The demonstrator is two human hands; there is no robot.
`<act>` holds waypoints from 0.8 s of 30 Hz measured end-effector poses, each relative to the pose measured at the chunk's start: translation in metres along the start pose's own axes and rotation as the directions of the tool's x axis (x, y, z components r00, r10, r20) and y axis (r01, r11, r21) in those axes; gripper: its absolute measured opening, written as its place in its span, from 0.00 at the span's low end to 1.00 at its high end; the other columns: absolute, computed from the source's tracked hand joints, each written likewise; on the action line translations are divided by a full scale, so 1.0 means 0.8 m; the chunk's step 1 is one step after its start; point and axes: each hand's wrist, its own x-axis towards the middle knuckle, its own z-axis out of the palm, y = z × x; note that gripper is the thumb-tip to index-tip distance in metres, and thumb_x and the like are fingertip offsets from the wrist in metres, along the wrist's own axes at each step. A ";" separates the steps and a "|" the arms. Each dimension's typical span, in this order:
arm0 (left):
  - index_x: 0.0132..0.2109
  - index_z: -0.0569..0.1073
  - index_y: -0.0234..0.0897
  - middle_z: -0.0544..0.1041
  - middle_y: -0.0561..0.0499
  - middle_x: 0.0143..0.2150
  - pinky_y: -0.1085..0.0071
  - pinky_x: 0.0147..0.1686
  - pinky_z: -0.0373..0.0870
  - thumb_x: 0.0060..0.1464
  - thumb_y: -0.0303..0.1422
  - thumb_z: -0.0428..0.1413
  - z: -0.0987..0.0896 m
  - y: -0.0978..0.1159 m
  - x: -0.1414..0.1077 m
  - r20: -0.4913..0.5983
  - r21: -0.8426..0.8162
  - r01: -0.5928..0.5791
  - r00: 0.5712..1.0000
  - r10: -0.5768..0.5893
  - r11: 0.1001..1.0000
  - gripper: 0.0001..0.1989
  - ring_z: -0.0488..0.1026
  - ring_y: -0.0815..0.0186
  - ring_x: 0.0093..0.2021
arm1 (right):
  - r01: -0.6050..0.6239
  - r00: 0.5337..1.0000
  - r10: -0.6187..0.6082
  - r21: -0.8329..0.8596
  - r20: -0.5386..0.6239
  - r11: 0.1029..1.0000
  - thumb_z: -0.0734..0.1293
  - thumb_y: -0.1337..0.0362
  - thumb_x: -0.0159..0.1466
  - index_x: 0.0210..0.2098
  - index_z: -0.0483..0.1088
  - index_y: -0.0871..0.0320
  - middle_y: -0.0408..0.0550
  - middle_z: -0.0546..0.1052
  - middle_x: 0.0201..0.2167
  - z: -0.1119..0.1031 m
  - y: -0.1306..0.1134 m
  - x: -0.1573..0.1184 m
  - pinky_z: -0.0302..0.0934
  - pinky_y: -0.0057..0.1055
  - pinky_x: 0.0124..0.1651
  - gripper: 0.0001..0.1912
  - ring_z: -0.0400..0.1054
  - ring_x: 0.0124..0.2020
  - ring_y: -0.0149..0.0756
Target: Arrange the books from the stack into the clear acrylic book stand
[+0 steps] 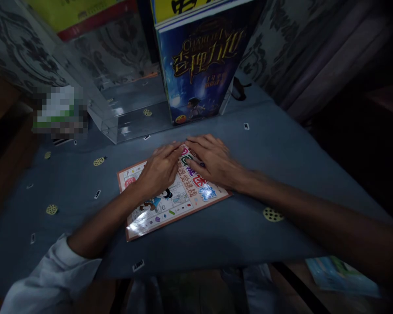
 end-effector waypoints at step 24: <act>0.62 0.68 0.34 0.71 0.38 0.63 0.52 0.60 0.69 0.65 0.26 0.46 -0.002 0.000 0.000 0.031 0.038 0.009 0.999 -0.010 0.999 0.20 0.69 0.53 0.63 | 0.051 0.999 -0.052 0.047 0.013 0.998 0.60 0.61 0.71 0.64 0.66 0.60 0.61 0.71 0.63 -0.014 -0.002 -0.038 0.64 0.56 0.58 0.24 0.67 0.61 0.56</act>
